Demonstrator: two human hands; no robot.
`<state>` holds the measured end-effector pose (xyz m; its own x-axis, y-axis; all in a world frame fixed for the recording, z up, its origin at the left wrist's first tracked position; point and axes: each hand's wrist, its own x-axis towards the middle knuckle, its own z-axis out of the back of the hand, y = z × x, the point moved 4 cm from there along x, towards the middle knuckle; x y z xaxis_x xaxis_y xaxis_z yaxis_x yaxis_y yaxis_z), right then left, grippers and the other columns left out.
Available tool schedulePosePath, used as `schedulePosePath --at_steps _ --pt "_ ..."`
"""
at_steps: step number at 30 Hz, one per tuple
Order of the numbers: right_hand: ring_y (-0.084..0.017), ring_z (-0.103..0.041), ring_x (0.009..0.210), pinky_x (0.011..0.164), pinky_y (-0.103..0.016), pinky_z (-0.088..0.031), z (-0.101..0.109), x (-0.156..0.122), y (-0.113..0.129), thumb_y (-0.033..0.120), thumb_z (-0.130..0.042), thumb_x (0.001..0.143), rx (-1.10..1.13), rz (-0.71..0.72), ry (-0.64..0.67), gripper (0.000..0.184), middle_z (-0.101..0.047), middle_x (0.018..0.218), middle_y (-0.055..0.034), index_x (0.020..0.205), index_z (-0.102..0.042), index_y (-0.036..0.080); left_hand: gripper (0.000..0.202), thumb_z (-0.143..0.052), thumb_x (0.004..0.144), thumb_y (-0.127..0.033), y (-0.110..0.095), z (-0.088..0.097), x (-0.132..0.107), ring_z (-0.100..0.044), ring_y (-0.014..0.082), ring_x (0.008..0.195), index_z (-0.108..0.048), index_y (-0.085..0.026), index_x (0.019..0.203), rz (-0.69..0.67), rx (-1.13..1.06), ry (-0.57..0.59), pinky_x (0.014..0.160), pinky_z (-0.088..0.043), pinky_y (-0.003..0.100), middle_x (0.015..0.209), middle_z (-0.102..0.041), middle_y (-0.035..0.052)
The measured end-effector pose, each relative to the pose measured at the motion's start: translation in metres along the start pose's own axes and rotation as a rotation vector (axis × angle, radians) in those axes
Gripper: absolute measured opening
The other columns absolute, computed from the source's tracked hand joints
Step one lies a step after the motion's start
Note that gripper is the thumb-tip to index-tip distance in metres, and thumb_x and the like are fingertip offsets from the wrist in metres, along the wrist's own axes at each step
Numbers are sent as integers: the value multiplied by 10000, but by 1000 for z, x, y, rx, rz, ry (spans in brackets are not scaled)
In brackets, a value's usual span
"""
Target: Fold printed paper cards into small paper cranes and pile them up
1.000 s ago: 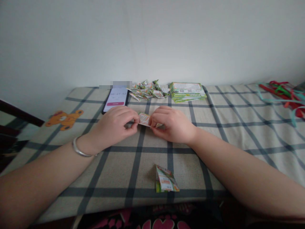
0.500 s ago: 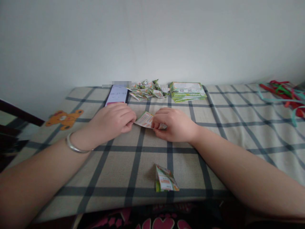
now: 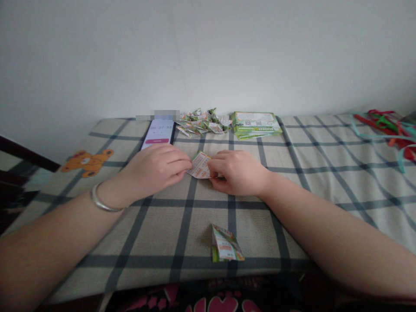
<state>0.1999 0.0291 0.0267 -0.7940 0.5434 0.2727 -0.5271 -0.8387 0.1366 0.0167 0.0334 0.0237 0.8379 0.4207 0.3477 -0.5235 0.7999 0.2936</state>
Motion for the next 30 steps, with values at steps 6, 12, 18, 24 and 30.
schedulePosePath --at_steps 6,12,18,24,30 --pt "-151 -535 688 615 -276 -335 -2 -1 0 235 -562 842 -58 14 -4 83 -628 776 -37 794 -600 179 165 -548 897 -179 -8 1 -1 -633 195 899 -699 -201 961 -137 -95 2 764 -509 342 963 -708 20" --pt "-140 -522 688 616 -270 -351 1 -2 -2 248 -608 839 9 65 38 77 -610 767 -23 811 -626 179 192 -536 892 -175 -9 4 -2 -634 198 873 -716 -205 952 -147 -115 38 726 -518 338 961 -708 27" --pt "-168 -589 842 734 -289 -439 9 -4 -13 162 -642 783 109 77 126 119 -676 888 -37 887 -691 191 271 -528 881 -183 -9 6 -3 -642 205 915 -709 -252 1071 -138 -188 33 757 -534 339 1020 -701 26" --pt "-171 -610 915 805 -311 -479 14 -5 -17 129 -623 795 198 150 118 127 -717 955 -34 850 -706 208 287 -546 858 -156 -10 5 -3 -649 210 918 -712 -261 1068 -139 -165 32 741 -539 336 1030 -703 29" --pt "-182 -611 1029 936 -350 -475 15 -3 -8 56 -592 751 288 177 145 310 -718 1016 -22 985 -695 231 261 -550 877 -162 -12 4 -1 -643 203 980 -711 -237 1068 -140 -188 21 810 -539 334 1080 -696 43"
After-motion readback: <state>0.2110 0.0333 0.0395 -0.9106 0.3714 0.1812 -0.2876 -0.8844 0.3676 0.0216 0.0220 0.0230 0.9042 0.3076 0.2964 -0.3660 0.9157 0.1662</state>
